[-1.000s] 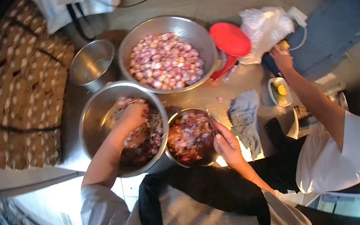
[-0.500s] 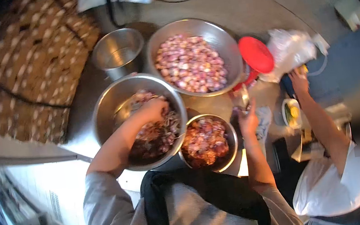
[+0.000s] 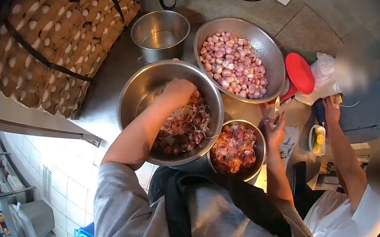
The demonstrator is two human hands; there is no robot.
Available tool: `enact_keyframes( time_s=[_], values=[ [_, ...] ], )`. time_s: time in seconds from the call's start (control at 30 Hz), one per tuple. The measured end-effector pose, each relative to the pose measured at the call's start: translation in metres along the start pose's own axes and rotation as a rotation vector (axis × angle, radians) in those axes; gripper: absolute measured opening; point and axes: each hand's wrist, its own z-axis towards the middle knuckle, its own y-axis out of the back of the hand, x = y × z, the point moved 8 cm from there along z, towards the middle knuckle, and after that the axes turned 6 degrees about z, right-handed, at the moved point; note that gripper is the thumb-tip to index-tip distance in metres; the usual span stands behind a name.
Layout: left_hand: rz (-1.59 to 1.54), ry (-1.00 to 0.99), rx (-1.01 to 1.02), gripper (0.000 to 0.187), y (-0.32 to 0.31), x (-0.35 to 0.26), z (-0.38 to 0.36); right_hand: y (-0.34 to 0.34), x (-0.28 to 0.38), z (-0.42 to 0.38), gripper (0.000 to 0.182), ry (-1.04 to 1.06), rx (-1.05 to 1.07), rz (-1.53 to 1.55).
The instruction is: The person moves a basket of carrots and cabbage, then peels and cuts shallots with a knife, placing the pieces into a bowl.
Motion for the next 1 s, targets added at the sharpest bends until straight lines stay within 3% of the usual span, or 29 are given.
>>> enact_keyframes(
  time_s=[0.03,0.13,0.17,0.23,0.27,0.33,0.4,0.47,0.53,0.7,0.8,0.87,0.93,1.0],
  values=[
    [-0.042,-0.028,-0.005,0.021,0.005,-0.005,-0.001,-0.001,-0.001,0.0,0.081,-0.023,0.01,0.013],
    [-0.246,-0.209,0.256,0.021,-0.03,-0.032,0.006,0.001,-0.004,-0.005,0.082,0.038,-0.044,0.202],
    [-0.041,-0.338,0.181,0.022,-0.027,-0.061,0.013,0.018,-0.019,0.001,0.08,0.128,-0.188,0.265],
    [0.145,-0.446,0.089,0.026,-0.04,-0.066,-0.012,0.024,-0.014,-0.006,0.079,0.111,-0.235,0.411],
    [0.102,-0.373,0.149,0.025,-0.042,-0.063,-0.011,0.039,0.001,-0.004,0.079,-0.006,-0.195,0.487],
    [0.133,-0.269,0.247,0.02,-0.049,-0.058,-0.009,0.06,0.022,0.009,0.079,-0.038,-0.183,0.722],
    [0.207,-0.281,0.208,0.019,-0.036,-0.069,-0.014,0.074,0.038,0.031,0.08,0.063,-0.249,0.573],
    [0.236,-0.278,0.175,0.019,-0.054,-0.064,-0.013,0.09,0.094,0.05,0.081,0.014,-0.085,0.984],
    [0.243,-0.286,0.153,0.02,-0.061,-0.062,-0.008,0.103,0.132,0.068,0.082,0.21,-0.122,1.013],
    [0.217,-0.272,0.235,0.026,-0.049,-0.065,-0.011,0.112,0.169,0.063,0.082,0.263,-0.084,1.073],
    [0.064,-0.298,0.178,0.032,-0.038,-0.054,-0.009,0.101,0.158,0.041,0.076,0.308,-0.057,1.055],
    [-0.223,-0.227,0.349,0.04,-0.046,-0.033,-0.004,0.09,0.144,0.02,0.072,0.216,0.001,1.089],
    [-0.48,-0.222,0.296,0.035,-0.014,-0.032,-0.005,0.093,0.135,-0.002,0.07,0.107,0.042,1.066],
    [-0.947,-0.202,0.31,0.029,-0.006,-0.024,-0.005,0.091,0.126,-0.019,0.067,0.062,0.072,1.071]
  ],
)
